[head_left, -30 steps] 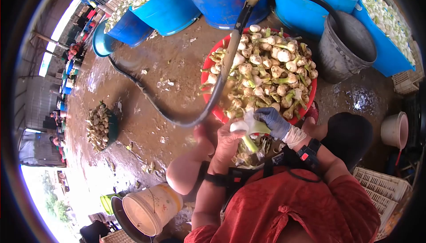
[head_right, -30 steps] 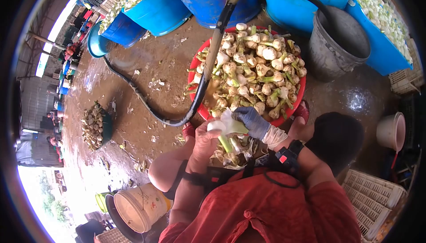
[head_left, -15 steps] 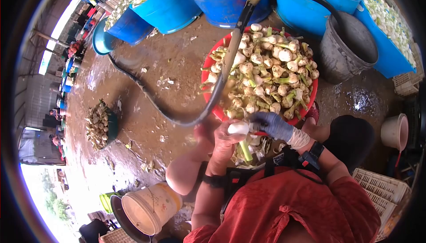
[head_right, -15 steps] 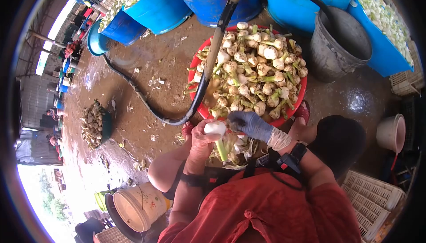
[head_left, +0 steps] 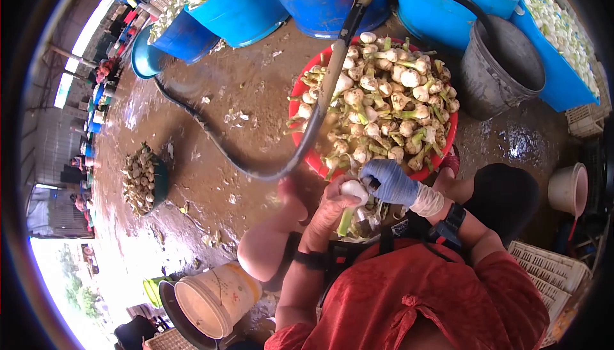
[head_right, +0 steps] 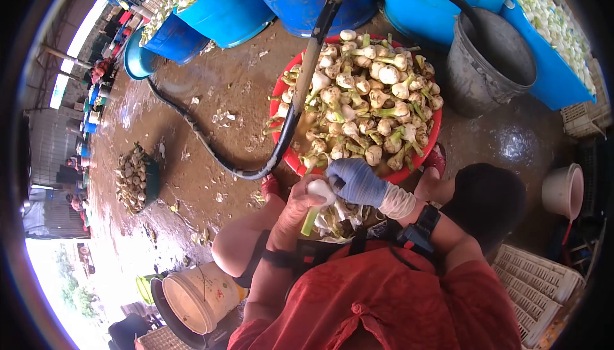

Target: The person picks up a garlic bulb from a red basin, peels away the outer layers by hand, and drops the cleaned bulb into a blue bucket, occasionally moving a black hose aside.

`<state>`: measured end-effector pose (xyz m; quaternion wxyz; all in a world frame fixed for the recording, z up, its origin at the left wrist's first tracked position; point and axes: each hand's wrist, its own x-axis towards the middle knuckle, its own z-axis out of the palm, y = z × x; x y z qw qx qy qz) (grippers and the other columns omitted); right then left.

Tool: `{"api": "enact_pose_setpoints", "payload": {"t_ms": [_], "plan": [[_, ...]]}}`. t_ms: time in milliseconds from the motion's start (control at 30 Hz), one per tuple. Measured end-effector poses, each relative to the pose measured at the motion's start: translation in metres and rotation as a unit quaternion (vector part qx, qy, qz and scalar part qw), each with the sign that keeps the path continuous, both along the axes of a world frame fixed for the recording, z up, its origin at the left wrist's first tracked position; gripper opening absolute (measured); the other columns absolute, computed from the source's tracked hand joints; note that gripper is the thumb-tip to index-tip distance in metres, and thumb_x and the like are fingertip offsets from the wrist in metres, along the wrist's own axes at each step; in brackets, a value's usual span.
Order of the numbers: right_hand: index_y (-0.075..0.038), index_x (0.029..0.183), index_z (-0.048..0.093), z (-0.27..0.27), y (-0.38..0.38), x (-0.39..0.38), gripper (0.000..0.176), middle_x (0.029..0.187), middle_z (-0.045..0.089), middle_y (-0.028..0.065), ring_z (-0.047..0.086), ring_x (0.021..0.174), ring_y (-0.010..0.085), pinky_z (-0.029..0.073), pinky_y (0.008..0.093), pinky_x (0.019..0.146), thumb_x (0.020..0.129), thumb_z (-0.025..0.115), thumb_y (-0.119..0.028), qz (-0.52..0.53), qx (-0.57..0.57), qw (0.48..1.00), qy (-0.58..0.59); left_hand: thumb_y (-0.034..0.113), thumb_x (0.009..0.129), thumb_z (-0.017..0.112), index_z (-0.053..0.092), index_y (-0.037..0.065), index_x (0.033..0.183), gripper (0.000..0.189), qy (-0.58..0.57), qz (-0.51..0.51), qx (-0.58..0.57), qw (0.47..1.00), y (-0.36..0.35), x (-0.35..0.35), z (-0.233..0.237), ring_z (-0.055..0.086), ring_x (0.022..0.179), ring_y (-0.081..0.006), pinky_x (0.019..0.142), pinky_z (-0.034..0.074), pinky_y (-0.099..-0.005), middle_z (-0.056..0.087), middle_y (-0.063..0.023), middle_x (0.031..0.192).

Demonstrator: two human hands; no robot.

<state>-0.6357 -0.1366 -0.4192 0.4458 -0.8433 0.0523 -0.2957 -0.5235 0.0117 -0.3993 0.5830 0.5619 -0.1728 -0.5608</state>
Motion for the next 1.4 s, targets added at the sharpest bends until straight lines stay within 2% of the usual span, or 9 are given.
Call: {"api": "enact_pose_setpoints", "payload": {"t_ms": [133,367,733,900,967,1133,1267,1300,1400], "plan": [[-0.003,0.084,0.062,0.002,-0.014,-0.008,0.008,0.073,0.061,0.0124,0.060,0.065,0.0290,0.048,0.0349,0.060,0.077,0.060,-0.005,0.001,0.148,0.985,0.092,0.016,0.063,0.066,0.049,0.000,0.112,0.055,0.083,0.010,-0.031,0.996,0.001,0.005,-0.006,0.060,0.080,-0.0212,0.067,0.051,-0.0307,0.059,-0.0116,0.089],[-0.007,0.083,0.064,0.016,0.000,-0.010,0.015,0.075,0.062,0.0112,0.057,0.064,0.0307,0.047,0.0392,0.060,0.069,0.067,-0.008,0.014,-0.073,0.996,0.052,0.016,0.063,0.066,0.044,-0.002,0.114,0.059,0.034,0.056,-0.019,0.998,-0.002,0.002,-0.007,0.058,0.068,-0.0221,0.059,0.049,-0.0306,0.057,-0.0142,0.082],[-0.004,0.076,0.058,0.008,-0.009,-0.009,0.005,0.066,0.056,0.0143,0.057,0.062,0.0337,0.045,0.0393,0.056,0.070,0.059,-0.004,0.003,0.040,0.999,0.024,0.015,0.063,0.066,0.040,-0.002,0.119,0.064,0.075,0.046,-0.012,0.996,-0.002,0.003,-0.009,0.062,0.071,-0.0264,0.058,0.051,-0.0304,0.057,-0.0166,0.088],[-0.002,0.079,0.058,0.019,-0.008,-0.011,0.009,0.069,0.057,0.0117,0.059,0.063,0.0268,0.046,0.0340,0.057,0.071,0.060,0.003,0.067,0.114,0.990,0.052,0.015,0.063,0.067,0.038,-0.002,0.120,0.065,0.061,0.051,-0.001,0.997,-0.002,0.002,-0.010,0.062,0.072,-0.0263,0.058,0.051,-0.0304,0.058,-0.0172,0.089],[-0.002,0.079,0.058,0.004,-0.004,-0.010,0.009,0.068,0.057,0.0122,0.058,0.062,0.0292,0.046,0.0355,0.056,0.072,0.062,-0.001,0.060,0.095,0.992,0.049,0.017,0.063,0.068,0.041,0.000,0.120,0.065,0.033,0.013,0.022,0.999,0.000,0.005,-0.009,0.059,0.083,-0.0243,0.070,0.051,-0.0322,0.055,-0.0156,0.096],[-0.004,0.081,0.058,-0.013,-0.010,-0.007,0.009,0.069,0.058,0.0141,0.060,0.065,0.0315,0.046,0.0387,0.057,0.073,0.063,-0.008,-0.004,0.040,0.997,0.063,0.011,0.059,0.072,0.038,0.003,0.125,0.074,-0.002,-0.018,0.003,1.000,-0.003,-0.003,-0.005,0.059,0.085,-0.0221,0.075,0.050,-0.0318,0.056,-0.0139,0.099],[-0.005,0.078,0.057,-0.054,-0.009,-0.016,0.007,0.074,0.060,0.0151,0.059,0.063,0.0336,0.047,0.0385,0.056,0.072,0.061,-0.007,-0.059,-0.062,0.958,0.275,0.005,0.057,0.074,0.035,0.004,0.129,0.081,-0.057,-0.018,-0.008,0.998,0.001,-0.002,0.001,0.057,0.094,-0.0210,0.080,0.048,-0.0324,0.054,-0.0121,0.107],[-0.006,0.080,0.058,-0.062,-0.010,-0.015,0.008,0.075,0.061,0.0150,0.060,0.063,0.0347,0.048,0.0393,0.056,0.072,0.061,-0.009,-0.037,-0.088,0.931,0.353,0.005,0.057,0.075,0.036,0.003,0.128,0.081,-0.067,-0.004,-0.055,0.996,0.002,0.000,-0.004,0.057,0.095,-0.0214,0.081,0.048,-0.0330,0.055,-0.0116,0.106],[-0.006,0.098,0.062,-0.079,0.004,-0.016,0.023,0.085,0.064,0.0137,0.064,0.077,0.0272,0.051,0.0364,0.067,0.076,0.063,-0.015,0.075,-0.031,0.962,0.261,0.007,0.066,0.071,0.044,-0.001,0.121,0.063,-0.034,0.160,-0.075,0.984,-0.004,0.002,-0.001,0.061,0.083,-0.0205,0.072,0.051,-0.0310,0.059,-0.0116,0.095]]}}
